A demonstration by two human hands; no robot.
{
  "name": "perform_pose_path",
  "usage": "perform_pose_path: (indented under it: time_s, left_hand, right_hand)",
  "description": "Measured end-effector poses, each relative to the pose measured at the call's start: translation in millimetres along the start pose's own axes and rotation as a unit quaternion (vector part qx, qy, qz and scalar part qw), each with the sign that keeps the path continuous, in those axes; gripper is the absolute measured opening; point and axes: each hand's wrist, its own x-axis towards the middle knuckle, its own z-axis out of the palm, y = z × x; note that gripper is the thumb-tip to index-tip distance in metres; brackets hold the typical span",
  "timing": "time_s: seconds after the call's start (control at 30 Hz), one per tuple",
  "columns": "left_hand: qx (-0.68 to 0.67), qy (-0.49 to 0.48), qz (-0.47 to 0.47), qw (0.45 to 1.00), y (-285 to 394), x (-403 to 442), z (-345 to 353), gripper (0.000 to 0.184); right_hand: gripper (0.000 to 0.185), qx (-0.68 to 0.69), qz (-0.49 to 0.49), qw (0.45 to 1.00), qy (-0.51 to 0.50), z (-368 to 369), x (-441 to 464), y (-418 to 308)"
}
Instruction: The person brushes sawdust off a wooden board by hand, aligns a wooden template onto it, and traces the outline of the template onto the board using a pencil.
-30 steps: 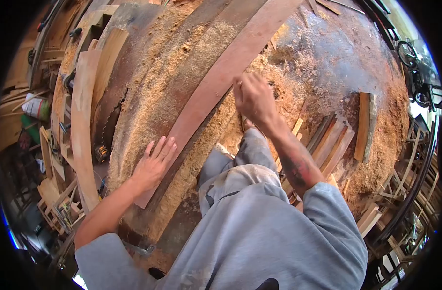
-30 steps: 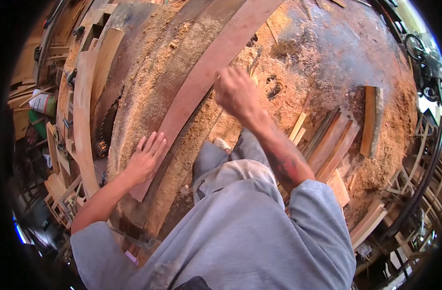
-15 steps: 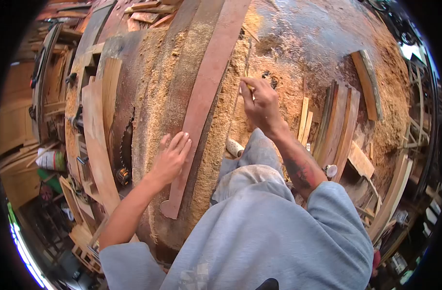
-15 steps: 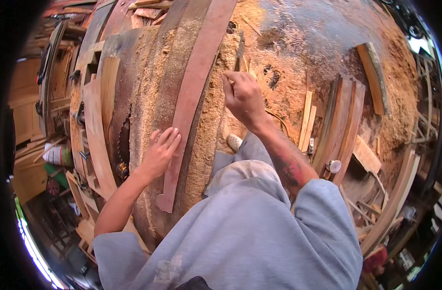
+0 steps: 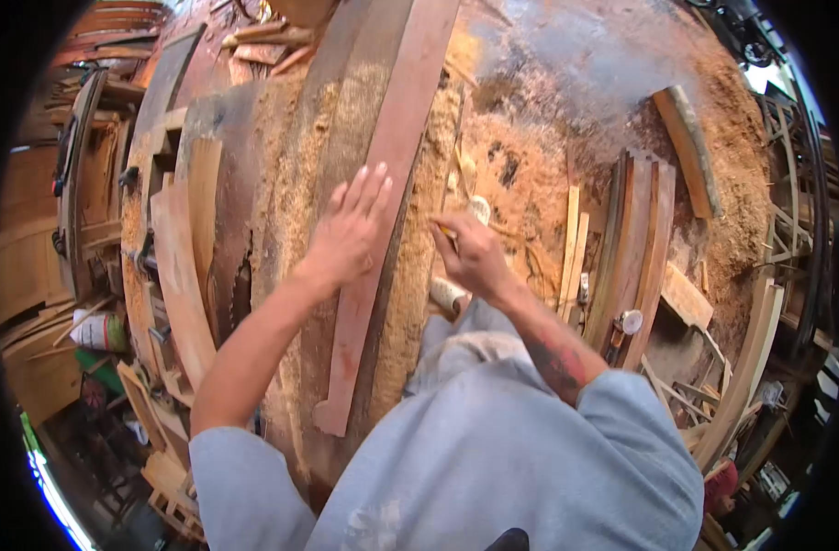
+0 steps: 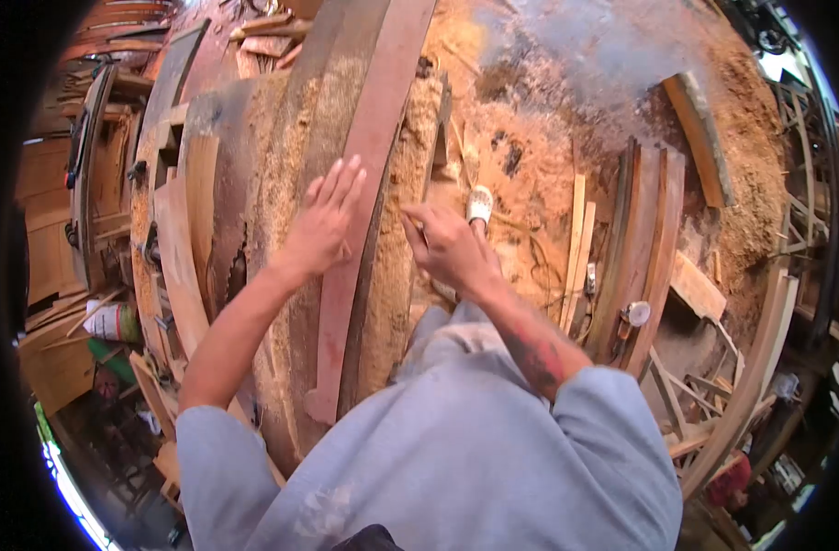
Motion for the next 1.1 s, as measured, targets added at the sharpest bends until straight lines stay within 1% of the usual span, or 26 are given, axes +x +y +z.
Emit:
perform_pose_path:
  time_s: [0.03, 0.1, 0.13, 0.2, 0.23, 0.27, 0.33, 0.37, 0.43, 0.5, 0.57, 0.6, 0.63, 0.67, 0.73, 0.77, 0.83, 0.87, 0.93, 1.03, 1.07, 1.1]
  left_hand:
    - [-0.004, -0.014, -0.002, 1.0, 1.6, -1.2, 1.6, 0.12]
    - [-0.046, -0.098, -0.003, 0.994, -6.8, 10.8, -5.0, 0.124]
    - [-0.043, -0.101, -0.004, 0.994, -8.4, 14.0, -6.6, 0.124]
    - [-0.045, -0.094, 0.004, 0.995, -5.8, 15.1, -6.3, 0.123]
    - [-0.027, -0.098, 0.004, 0.995, -5.1, 16.0, -4.8, 0.121]
    - [-0.028, -0.103, 0.003, 0.994, -6.6, 16.1, -2.9, 0.121]
    - [-0.014, -0.078, 0.017, 0.997, -8.0, 15.3, 2.2, 0.12]
    - [-0.017, -0.082, 0.018, 0.996, -7.4, 16.6, -2.2, 0.12]
    - [-0.062, -0.113, 0.004, 0.992, -7.1, 20.5, -12.4, 0.097]
    - [-0.068, -0.106, 0.007, 0.992, -8.9, 20.3, -8.0, 0.094]
    - [-0.072, -0.1, 0.007, 0.992, -9.1, 18.7, -1.5, 0.091]
    - [-0.062, -0.093, 0.009, 0.994, -8.9, 18.1, 2.9, 0.107]
    - [-0.051, -0.086, 0.013, 0.995, -9.1, 18.4, 4.9, 0.124]
    - [-0.051, -0.087, 0.013, 0.995, -9.2, 19.7, 3.0, 0.124]
    - [-0.063, -0.108, 0.013, 0.992, -8.6, 20.8, -4.4, 0.124]
    - [-0.058, -0.107, 0.019, 0.992, -9.6, 20.8, -4.1, 0.124]
    - [-0.077, -0.087, 0.013, 0.993, -10.4, 19.5, 4.1, 0.123]
    - [-0.082, -0.088, 0.014, 0.993, -9.2, 18.1, 3.5, 0.123]
    - [-0.078, -0.092, 0.013, 0.993, -10.2, 19.5, 1.5, 0.12]
    - [-0.072, -0.063, 0.014, 0.995, -10.9, 17.3, 4.8, 0.118]
    - [-0.073, -0.063, 0.008, 0.995, -10.0, 16.2, 5.2, 0.118]
    - [-0.073, -0.055, 0.009, 0.996, -9.6, 16.2, 5.5, 0.116]
  right_hand:
    - [0.015, 0.035, 0.007, 0.999, -0.009, 0.8, 5.9, -2.1]
    - [0.012, 0.084, -0.005, 0.996, -0.013, 5.7, 21.6, 0.2]
    - [0.012, 0.089, -0.005, 0.996, -0.011, 5.5, 26.0, -1.6]
    - [0.012, 0.066, 0.009, 0.997, -0.043, 2.6, 33.6, -9.4]
    - [0.012, 0.101, -0.002, 0.995, -0.027, 20.2, 28.3, 7.7]
    - [0.012, 0.103, 0.001, 0.994, -0.029, 21.5, 32.1, 8.9]
    - [0.013, 0.114, 0.017, 0.992, -0.061, 22.7, 35.5, 10.2]
    - [0.013, 0.118, 0.018, 0.991, -0.063, 23.2, 39.2, 10.9]
    - [0.012, 0.136, 0.01, 0.988, -0.072, 25.9, 49.4, 17.0]
    - [0.011, 0.153, 0.0, 0.985, -0.083, 23.3, 65.1, 25.4]
    - [0.01, 0.149, -0.038, 0.983, -0.104, 13.5, 89.6, 45.9]
    - [0.008, 0.126, -0.055, 0.983, -0.118, 9.3, 107.1, 68.8]
    - [0.008, 0.125, -0.084, 0.985, -0.084, 0.5, 133.7, 88.7]
    - [0.01, 0.022, -0.072, 0.997, -0.029, -9.9, 162.4, 107.9]
    - [0.018, -0.007, 0.022, 1.0, -0.012, -33.1, 233.0, 143.4]
    - [0.018, -0.008, 0.023, 1.0, -0.005, -42.9, 239.2, 135.7]
    - [0.019, 0.058, -0.008, 0.998, 0.019, -57.8, 240.6, 114.2]
    - [0.019, 0.061, 0.027, 0.998, 0.005, -60.0, 225.2, 99.6]
    - [0.017, 0.02, 0.059, 0.998, -0.024, -51.2, 189.7, 89.9]
    - [0.014, 0.063, -0.008, 0.998, 0.007, -23.1, 149.0, 75.7]
    - [0.014, 0.066, -0.01, 0.998, 0.003, -18.4, 148.0, 69.7]
    - [0.013, 0.074, 0.014, 0.997, 0.002, -15.3, 147.5, 63.9]
